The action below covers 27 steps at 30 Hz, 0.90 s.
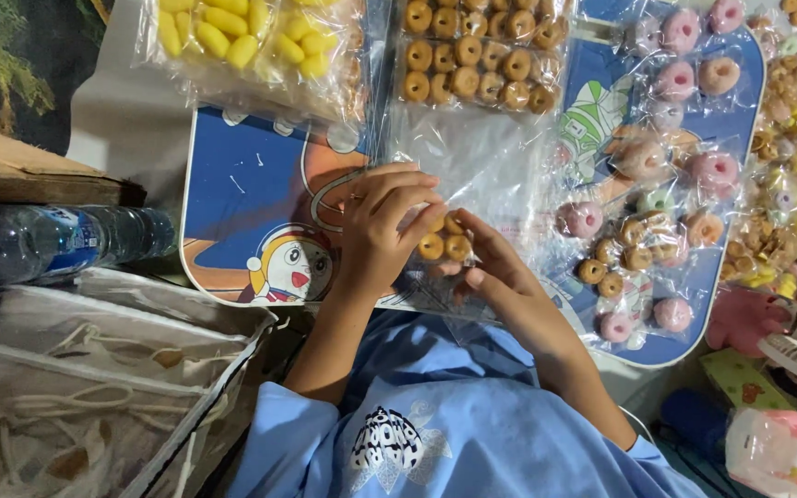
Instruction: Packing small donut-shaped toy items into a plastic bag by hand
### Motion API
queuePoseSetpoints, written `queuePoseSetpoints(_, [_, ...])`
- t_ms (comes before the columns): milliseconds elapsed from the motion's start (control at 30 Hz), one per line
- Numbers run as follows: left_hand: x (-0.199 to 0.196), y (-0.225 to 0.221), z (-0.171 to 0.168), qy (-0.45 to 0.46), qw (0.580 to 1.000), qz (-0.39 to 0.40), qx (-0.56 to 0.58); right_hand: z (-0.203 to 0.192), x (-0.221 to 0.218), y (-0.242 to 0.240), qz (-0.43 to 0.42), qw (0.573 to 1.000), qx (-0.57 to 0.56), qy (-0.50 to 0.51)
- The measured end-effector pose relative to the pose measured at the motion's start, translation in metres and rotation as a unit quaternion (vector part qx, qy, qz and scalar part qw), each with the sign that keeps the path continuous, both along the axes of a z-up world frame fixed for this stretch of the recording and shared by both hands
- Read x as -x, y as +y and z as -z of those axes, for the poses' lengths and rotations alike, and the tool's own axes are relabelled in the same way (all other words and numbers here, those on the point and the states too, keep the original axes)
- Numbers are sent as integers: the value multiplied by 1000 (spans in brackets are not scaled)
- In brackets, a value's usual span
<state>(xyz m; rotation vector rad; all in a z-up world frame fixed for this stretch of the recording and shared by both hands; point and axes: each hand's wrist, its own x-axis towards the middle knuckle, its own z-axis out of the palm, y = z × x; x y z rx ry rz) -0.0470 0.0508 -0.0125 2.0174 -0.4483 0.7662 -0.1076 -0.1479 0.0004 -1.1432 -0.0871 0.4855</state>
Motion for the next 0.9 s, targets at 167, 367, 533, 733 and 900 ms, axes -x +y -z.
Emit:
queuePoseSetpoints(167, [0,1,-1,5,1000,9,5,1,2,4,-11,999,-25,17])
queuePoseSetpoints(367, [1,1,1,2,1000,1,-6,-21,-7,-4,6,999,38,-25])
queuePoseSetpoints(533, [4,8,-3,9,998,5,-63,-28,-5,-21,-32,961,231,-149])
queuePoseSetpoints(733, [13,12,10,13,991,-57,-119,-53,0,-14,-92,788,509,-333])
queuePoseSetpoints(900, [11,12,11,35,995,-46,-85,-27,1,-3,-97,745,578,-318])
